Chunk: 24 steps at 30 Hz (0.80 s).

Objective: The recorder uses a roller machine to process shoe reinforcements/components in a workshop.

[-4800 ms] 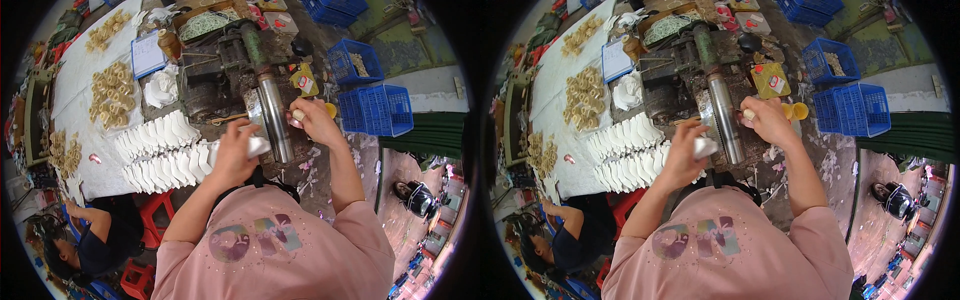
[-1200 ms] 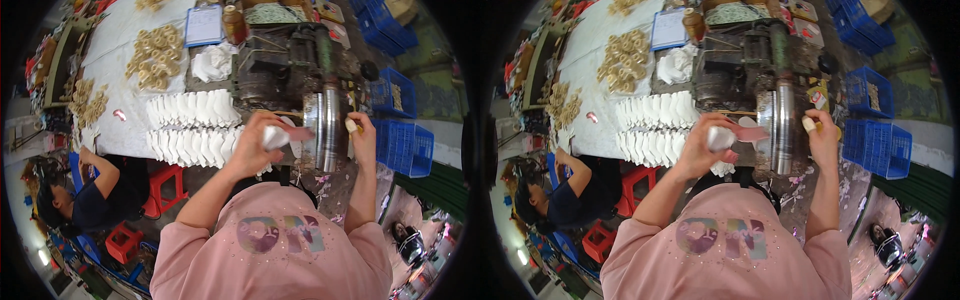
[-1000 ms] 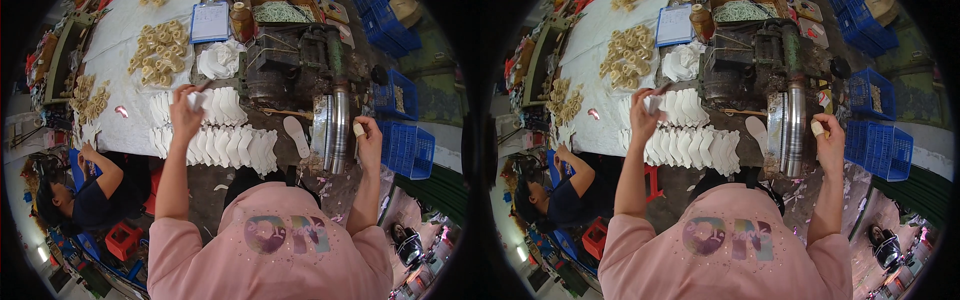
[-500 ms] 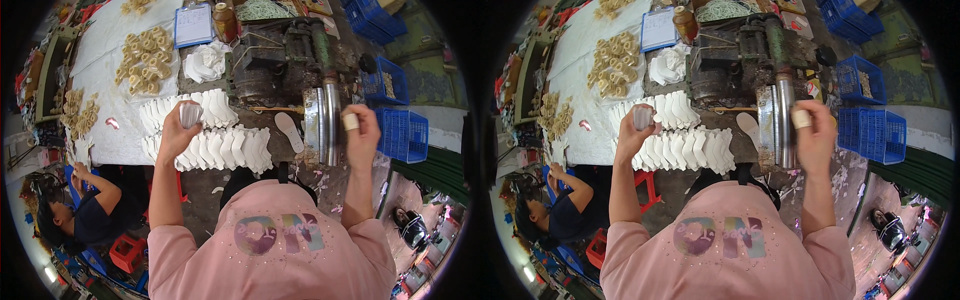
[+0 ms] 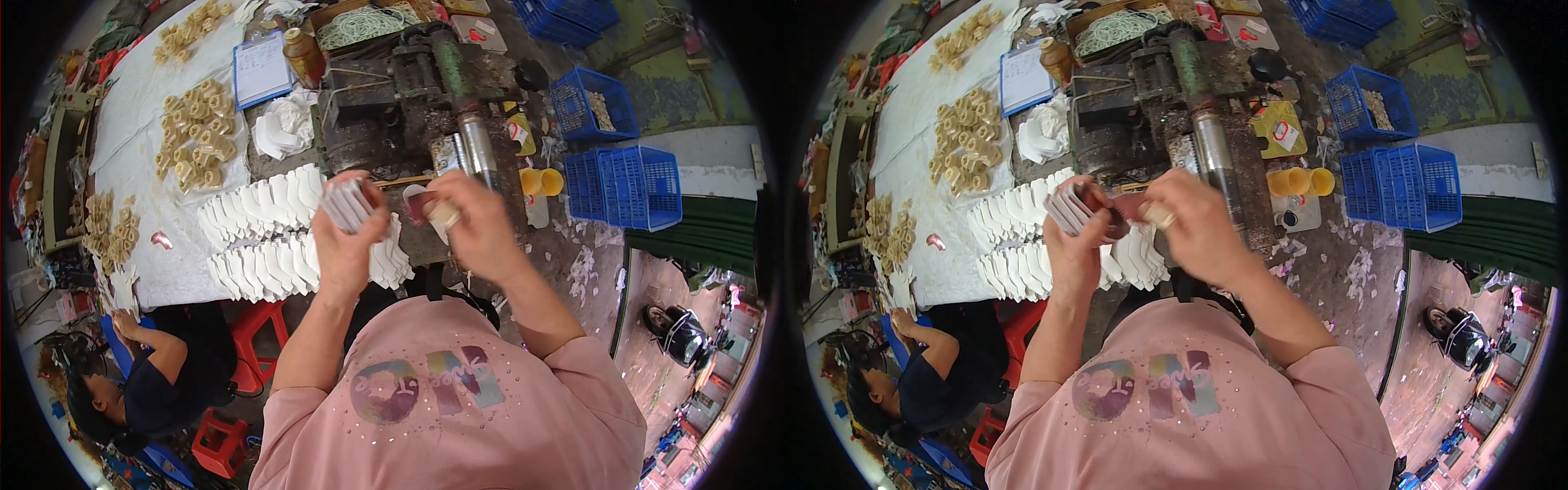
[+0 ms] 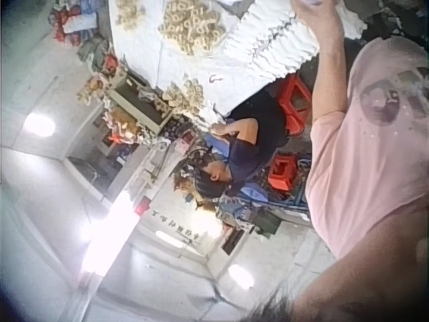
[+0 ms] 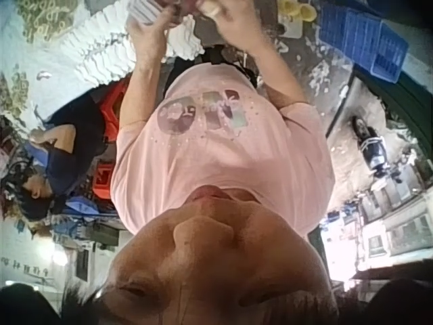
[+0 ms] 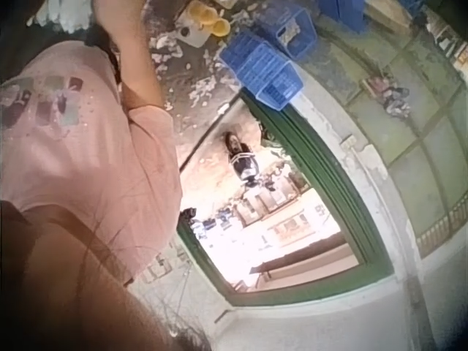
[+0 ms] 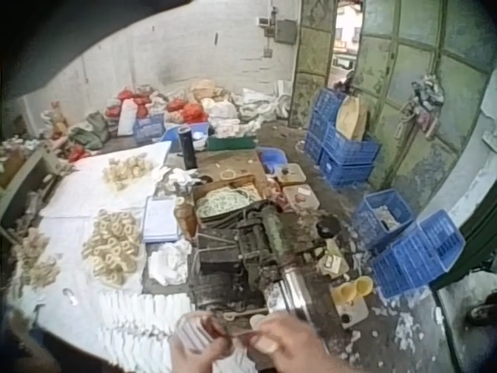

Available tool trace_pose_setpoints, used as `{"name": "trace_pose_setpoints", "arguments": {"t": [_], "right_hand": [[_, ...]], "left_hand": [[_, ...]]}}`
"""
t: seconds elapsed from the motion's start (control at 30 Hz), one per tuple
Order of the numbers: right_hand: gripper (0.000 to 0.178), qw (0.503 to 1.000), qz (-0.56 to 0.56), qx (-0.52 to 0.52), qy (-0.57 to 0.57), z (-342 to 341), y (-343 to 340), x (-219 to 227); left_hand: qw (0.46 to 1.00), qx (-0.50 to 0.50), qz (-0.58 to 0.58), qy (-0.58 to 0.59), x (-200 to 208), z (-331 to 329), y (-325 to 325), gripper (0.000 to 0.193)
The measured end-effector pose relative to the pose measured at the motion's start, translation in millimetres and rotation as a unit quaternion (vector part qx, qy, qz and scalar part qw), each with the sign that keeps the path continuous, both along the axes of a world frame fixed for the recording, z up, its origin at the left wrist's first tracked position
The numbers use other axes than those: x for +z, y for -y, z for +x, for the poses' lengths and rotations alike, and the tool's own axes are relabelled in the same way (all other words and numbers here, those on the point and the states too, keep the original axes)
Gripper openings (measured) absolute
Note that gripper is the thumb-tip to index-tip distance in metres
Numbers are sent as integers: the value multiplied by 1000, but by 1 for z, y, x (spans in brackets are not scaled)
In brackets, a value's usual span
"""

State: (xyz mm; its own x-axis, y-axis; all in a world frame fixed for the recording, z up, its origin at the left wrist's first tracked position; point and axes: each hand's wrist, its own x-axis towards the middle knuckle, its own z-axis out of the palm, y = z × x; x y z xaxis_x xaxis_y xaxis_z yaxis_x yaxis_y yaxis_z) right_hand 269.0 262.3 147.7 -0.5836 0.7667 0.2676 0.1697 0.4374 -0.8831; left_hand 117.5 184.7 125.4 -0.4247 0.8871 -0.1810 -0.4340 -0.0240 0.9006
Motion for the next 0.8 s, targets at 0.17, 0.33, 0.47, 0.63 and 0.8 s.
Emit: {"name": "trace_pose_setpoints", "arguments": {"t": [0.17, 0.33, 0.47, 0.63, 0.8], "right_hand": [[11, 944, 58, -74, 315, 85, -65, 19], [11, 880, 34, -28, 472, 110, -70, 2], [11, 930, 39, 21, 365, 87, -56, -14], [16, 966, 32, -73, 247, 91, -60, -23], [15, 966, -44, -106, 233, 91, -58, -20]], "left_hand": [[994, -31, -91, -45, -18, -5, 3, 44], [878, -231, 30, -419, -13, 32, -13, 56], [869, -282, -37, -405, -5, 51, -15, 58], [914, -240, -33, -324, -12, 38, -7, 46], [923, -65, -81, -370, -47, -56, 20, 52]]}}
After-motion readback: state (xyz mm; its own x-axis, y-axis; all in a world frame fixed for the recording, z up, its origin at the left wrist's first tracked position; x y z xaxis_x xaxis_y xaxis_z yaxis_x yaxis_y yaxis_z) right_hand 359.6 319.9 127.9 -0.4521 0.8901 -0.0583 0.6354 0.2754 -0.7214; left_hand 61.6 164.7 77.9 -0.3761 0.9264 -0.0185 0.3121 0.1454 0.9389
